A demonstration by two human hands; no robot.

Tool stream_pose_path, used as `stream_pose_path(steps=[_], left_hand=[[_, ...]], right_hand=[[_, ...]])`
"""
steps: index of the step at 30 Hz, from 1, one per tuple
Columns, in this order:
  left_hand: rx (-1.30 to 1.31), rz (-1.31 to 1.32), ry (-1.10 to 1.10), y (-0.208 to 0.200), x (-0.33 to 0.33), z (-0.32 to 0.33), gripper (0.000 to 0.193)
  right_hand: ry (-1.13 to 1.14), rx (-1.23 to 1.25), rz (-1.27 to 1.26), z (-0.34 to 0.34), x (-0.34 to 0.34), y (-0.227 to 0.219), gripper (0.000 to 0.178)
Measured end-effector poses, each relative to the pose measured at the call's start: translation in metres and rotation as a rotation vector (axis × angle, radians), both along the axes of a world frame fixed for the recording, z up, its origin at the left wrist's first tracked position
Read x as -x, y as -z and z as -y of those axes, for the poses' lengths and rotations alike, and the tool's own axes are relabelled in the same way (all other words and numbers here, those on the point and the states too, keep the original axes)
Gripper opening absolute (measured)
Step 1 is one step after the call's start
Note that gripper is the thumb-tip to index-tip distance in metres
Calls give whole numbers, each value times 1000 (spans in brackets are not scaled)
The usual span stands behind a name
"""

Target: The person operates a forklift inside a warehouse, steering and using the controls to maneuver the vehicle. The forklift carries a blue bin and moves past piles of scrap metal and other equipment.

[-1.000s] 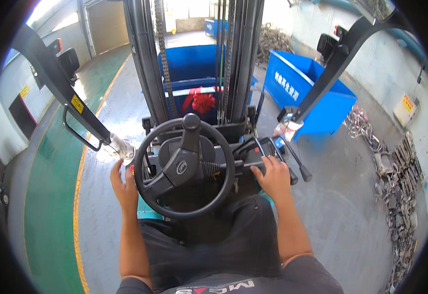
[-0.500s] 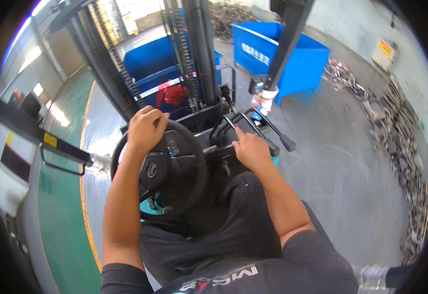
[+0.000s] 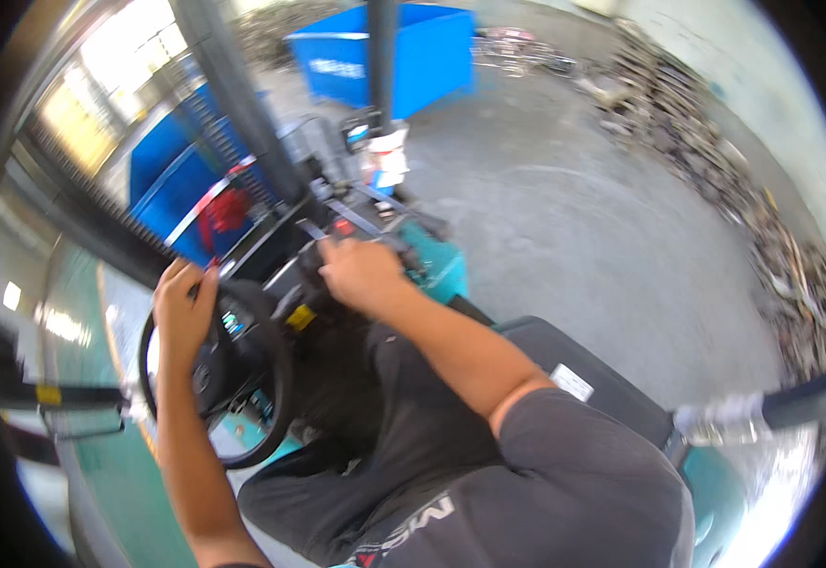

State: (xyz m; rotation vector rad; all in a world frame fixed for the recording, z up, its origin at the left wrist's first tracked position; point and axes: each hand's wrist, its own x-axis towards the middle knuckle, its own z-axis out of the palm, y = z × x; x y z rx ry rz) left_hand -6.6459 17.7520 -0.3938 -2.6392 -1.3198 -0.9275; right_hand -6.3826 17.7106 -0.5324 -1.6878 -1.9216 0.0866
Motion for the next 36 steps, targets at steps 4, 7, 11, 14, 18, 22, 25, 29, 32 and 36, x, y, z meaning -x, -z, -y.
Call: stream_pose_path(steps=[4, 7, 11, 14, 18, 22, 25, 29, 32, 36], left_hand=[[0, -20, 164, 15, -16, 10, 25], [93, -52, 199, 35, -14, 19, 25], [108, -59, 214, 71, 5, 30, 28], [205, -149, 80, 95, 22, 38, 24], [49, -215, 265, 116, 42, 57, 27], [57, -278, 227, 126, 61, 108, 30], [36, -186, 169, 128, 74, 144, 24], [-26, -198, 131, 128, 87, 160, 22], [-46, -326, 127, 129, 90, 146, 22], [-55, -434, 216, 126, 94, 107, 24]], right_hand=[[7, 168, -66, -2, 3, -5, 34], [-30, 130, -159, -10, 16, 1, 33], [24, 190, -98, -19, 43, 33, 33], [56, 190, -109, -18, 63, 63, 33], [71, 47, -126, -13, 72, 87, 34], [54, 87, -99, 3, 81, 90, 39], [14, 154, -49, 10, 98, 90, 45], [14, 91, -73, 18, 126, 96, 40], [44, 74, -106, 23, 142, 109, 36], [24, 113, -126, 20, 153, 129, 31]])
